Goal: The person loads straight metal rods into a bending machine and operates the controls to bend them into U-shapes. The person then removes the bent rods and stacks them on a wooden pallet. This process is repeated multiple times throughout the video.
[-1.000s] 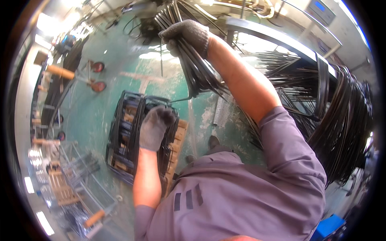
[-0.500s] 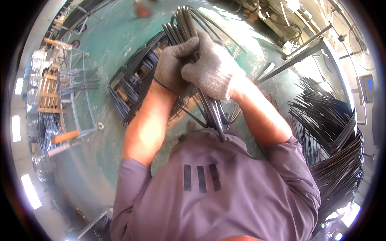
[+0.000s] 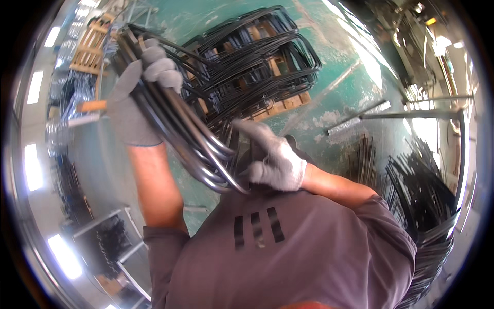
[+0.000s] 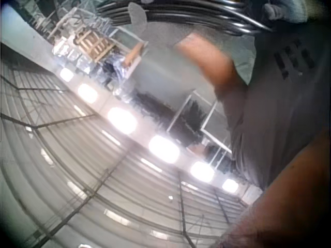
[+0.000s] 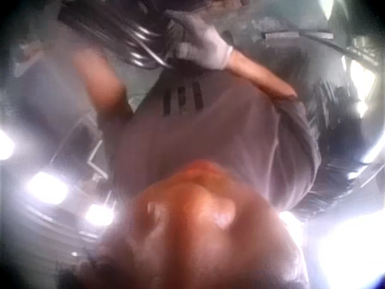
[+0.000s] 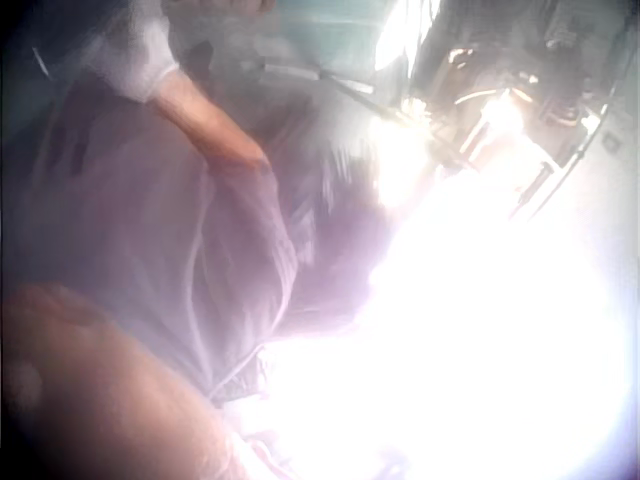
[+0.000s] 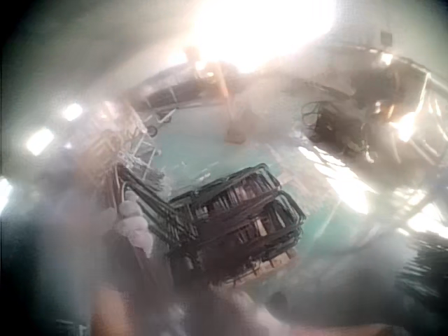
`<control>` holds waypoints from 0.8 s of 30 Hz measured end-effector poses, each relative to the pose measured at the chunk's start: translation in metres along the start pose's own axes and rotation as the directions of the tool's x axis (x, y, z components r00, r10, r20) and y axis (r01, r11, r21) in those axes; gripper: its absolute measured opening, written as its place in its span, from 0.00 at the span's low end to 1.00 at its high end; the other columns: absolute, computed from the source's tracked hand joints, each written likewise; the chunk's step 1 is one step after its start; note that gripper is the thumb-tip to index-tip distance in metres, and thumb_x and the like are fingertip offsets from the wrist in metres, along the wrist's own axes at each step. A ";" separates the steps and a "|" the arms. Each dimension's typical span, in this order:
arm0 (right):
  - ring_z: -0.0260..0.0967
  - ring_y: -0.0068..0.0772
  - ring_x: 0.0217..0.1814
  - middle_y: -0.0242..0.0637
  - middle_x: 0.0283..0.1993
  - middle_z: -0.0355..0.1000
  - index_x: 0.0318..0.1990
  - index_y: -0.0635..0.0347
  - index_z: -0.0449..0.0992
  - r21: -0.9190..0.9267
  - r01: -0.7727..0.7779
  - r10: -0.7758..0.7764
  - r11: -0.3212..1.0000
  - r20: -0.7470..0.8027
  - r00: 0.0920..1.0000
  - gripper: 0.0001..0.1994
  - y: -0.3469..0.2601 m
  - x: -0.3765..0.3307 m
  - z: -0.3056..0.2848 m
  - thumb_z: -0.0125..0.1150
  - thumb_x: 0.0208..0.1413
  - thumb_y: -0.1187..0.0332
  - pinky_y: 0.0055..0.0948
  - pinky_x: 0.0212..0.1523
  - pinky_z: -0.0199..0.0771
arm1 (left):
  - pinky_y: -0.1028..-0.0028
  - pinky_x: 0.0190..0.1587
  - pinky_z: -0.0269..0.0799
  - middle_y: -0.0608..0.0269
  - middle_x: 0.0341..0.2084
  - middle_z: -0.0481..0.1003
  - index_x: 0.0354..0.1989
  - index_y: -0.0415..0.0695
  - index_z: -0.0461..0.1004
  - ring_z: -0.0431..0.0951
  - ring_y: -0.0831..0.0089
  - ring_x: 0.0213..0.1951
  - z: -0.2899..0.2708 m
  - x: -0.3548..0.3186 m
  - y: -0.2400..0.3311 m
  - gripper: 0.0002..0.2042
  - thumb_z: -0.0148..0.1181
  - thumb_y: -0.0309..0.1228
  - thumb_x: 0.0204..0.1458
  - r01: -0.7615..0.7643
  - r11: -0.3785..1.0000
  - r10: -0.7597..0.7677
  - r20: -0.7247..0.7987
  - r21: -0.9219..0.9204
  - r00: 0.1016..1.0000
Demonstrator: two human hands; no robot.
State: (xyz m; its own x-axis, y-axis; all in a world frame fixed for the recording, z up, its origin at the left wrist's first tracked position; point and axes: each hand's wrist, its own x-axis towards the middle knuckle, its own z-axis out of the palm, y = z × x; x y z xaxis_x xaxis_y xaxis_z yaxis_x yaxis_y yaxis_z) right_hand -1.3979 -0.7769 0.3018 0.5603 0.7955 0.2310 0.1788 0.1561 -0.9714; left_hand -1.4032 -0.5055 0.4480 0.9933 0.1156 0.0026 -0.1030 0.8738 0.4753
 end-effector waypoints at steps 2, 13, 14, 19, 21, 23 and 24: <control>0.65 0.56 0.76 0.60 0.72 0.66 0.77 0.68 0.58 0.257 -0.427 0.426 0.867 0.063 0.903 0.45 0.038 -0.008 0.019 0.70 0.63 0.47 0.43 0.73 0.69 | 0.73 0.46 0.68 0.66 0.42 0.64 0.66 0.30 0.60 0.68 0.77 0.39 -0.001 -0.023 0.027 0.22 0.53 0.16 0.63 -0.065 0.997 0.067 0.045 -0.044 0.997; 0.66 0.62 0.71 0.49 0.67 0.70 0.67 0.54 0.71 0.796 -0.567 0.431 -0.213 0.597 0.676 0.49 0.122 0.107 0.188 0.39 0.60 0.17 0.66 0.72 0.64 | 0.73 0.37 0.65 0.65 0.40 0.67 0.70 0.28 0.61 0.67 0.78 0.35 -0.054 -0.095 0.111 0.25 0.52 0.21 0.64 -0.102 0.992 0.120 0.272 -0.078 0.955; 0.66 0.63 0.71 0.51 0.66 0.70 0.67 0.55 0.71 0.778 -0.557 0.408 -0.291 0.627 0.664 0.51 0.123 0.117 0.200 0.38 0.59 0.17 0.67 0.72 0.64 | 0.73 0.37 0.65 0.65 0.40 0.68 0.70 0.29 0.61 0.68 0.77 0.36 -0.063 -0.103 0.118 0.26 0.53 0.22 0.64 -0.096 0.995 0.098 0.270 -0.023 0.958; 0.63 0.69 0.72 0.66 0.65 0.66 0.71 0.61 0.65 0.793 -0.412 0.514 -0.449 0.606 0.607 0.55 0.143 0.149 0.243 0.38 0.58 0.16 0.70 0.74 0.61 | 0.68 0.38 0.63 0.68 0.38 0.66 0.72 0.33 0.61 0.66 0.76 0.35 -0.092 -0.135 0.156 0.28 0.55 0.25 0.63 -0.175 0.973 0.166 0.076 0.148 0.983; 0.63 0.69 0.71 0.67 0.66 0.65 0.70 0.64 0.65 0.788 -0.391 0.489 -0.476 0.606 0.627 0.54 0.138 0.162 0.244 0.39 0.59 0.17 0.70 0.74 0.61 | 0.70 0.37 0.62 0.69 0.37 0.65 0.71 0.32 0.62 0.65 0.77 0.33 -0.100 -0.146 0.176 0.27 0.55 0.24 0.63 -0.211 0.974 0.203 0.096 0.082 0.974; 0.65 0.68 0.69 0.67 0.63 0.66 0.66 0.66 0.66 0.800 -0.395 0.512 -0.451 0.594 0.621 0.52 0.134 0.178 0.248 0.41 0.60 0.19 0.69 0.73 0.63 | 0.71 0.37 0.62 0.69 0.36 0.65 0.71 0.31 0.63 0.65 0.77 0.33 -0.107 -0.166 0.192 0.26 0.54 0.23 0.63 -0.300 0.950 0.295 0.060 0.086 0.954; 0.67 0.67 0.67 0.66 0.61 0.68 0.63 0.67 0.68 0.815 -0.408 0.545 -0.412 0.579 0.606 0.51 0.134 0.188 0.252 0.42 0.61 0.20 0.68 0.72 0.65 | 0.72 0.33 0.62 0.68 0.34 0.65 0.69 0.30 0.63 0.66 0.77 0.30 -0.108 -0.170 0.195 0.27 0.57 0.23 0.62 -0.356 0.929 0.356 0.015 0.098 0.934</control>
State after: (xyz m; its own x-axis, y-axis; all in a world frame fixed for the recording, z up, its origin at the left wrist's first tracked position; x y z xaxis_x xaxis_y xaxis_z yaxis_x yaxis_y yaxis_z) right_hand -1.4720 -0.4588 0.2016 -0.0316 0.9065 -0.4209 -0.9613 0.0877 0.2611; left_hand -1.5979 -0.3042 0.4451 0.8921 0.4122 0.1852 -0.4442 0.7246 0.5269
